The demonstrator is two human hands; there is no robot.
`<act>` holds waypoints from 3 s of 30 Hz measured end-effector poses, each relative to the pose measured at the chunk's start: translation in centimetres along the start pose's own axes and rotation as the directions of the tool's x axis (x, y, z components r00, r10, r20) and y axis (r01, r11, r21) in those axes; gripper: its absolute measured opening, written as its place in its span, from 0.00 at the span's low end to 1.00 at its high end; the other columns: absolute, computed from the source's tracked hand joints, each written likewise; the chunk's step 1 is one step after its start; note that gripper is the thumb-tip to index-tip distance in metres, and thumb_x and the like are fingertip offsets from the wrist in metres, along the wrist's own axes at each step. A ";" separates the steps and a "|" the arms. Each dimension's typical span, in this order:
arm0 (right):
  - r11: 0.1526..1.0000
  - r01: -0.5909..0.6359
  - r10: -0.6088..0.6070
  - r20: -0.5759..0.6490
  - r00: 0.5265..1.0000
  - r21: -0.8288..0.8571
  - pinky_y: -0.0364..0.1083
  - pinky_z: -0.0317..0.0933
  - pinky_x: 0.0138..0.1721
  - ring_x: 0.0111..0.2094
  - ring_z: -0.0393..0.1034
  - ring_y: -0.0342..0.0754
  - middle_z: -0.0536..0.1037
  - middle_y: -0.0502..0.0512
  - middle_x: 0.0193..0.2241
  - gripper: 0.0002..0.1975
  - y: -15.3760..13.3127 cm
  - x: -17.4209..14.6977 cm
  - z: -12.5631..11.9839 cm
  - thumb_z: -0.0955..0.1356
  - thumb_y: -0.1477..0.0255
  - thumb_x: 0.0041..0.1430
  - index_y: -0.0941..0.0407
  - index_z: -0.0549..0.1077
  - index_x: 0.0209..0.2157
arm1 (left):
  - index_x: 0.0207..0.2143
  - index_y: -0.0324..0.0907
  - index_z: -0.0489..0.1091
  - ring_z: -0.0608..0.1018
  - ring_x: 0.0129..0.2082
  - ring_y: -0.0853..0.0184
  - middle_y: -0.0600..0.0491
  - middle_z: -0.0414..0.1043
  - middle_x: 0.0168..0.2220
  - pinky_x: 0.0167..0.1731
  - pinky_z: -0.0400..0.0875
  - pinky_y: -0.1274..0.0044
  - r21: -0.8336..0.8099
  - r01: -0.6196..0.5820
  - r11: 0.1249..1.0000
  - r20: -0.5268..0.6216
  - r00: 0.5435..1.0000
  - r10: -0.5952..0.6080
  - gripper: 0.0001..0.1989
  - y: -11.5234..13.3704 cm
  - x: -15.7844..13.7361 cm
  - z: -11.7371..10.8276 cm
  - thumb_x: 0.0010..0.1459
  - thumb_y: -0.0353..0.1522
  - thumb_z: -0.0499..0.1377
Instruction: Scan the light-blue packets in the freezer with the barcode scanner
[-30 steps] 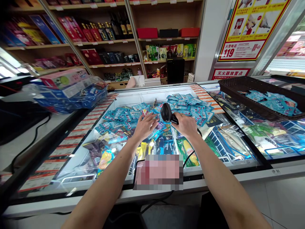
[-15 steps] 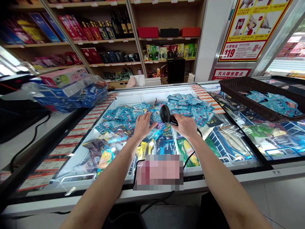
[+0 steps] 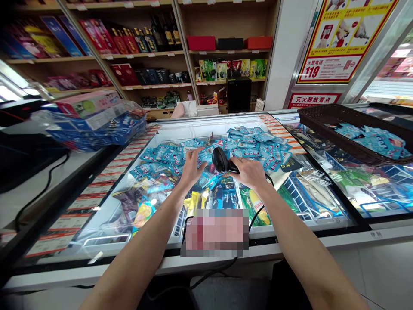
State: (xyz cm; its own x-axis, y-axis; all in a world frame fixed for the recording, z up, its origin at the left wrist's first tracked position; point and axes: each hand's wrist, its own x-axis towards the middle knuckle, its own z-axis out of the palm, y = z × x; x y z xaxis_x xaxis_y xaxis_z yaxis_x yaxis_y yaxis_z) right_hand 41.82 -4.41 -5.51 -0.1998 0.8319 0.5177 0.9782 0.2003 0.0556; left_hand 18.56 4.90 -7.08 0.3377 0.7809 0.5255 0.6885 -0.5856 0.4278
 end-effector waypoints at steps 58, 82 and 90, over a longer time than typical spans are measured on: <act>0.997 0.062 -0.062 -0.002 0.998 0.042 0.43 0.53 0.29 0.34 0.72 0.48 0.79 0.55 0.33 0.22 -0.1 0.1 0.0 0.65 0.56 0.59 0.55 0.71 0.49 | 0.60 0.49 0.54 0.74 0.38 0.62 0.45 0.59 0.47 0.41 0.71 0.68 0.058 0.075 0.995 0.035 0.996 -0.077 0.27 0.9 -0.1 -0.5 0.58 0.31 0.55; 0.999 -0.035 0.035 0.011 0.999 0.037 0.44 0.50 0.28 0.34 0.72 0.48 0.79 0.53 0.33 0.21 0.6 -0.1 -0.4 0.64 0.56 0.58 0.51 0.71 0.49 | 0.49 0.50 0.71 0.62 0.60 0.52 0.48 0.65 0.57 0.58 0.51 0.52 0.291 0.109 0.950 -0.067 0.993 -0.094 0.17 0.4 -0.9 -0.5 0.61 0.32 0.49; 0.992 -0.123 0.122 0.007 0.992 0.033 0.44 0.52 0.28 0.33 0.73 0.50 0.79 0.52 0.33 0.19 1.4 -0.4 -1.0 0.64 0.58 0.57 0.51 0.72 0.48 | 0.51 0.50 0.69 0.59 0.63 0.55 0.48 0.64 0.58 0.62 0.41 0.52 0.348 0.160 0.924 -0.126 0.984 -0.123 0.20 -1.6 -1.1 -1.8 0.60 0.28 0.48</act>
State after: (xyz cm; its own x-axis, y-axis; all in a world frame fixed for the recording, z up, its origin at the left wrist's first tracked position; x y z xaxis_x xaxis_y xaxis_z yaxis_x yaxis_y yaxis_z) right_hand 43.30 -5.02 -4.78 -0.0789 0.8537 0.5147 0.9928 0.1138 -0.0365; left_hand 15.95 4.60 -7.03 0.1666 0.8135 0.5572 0.9136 -0.3399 0.2231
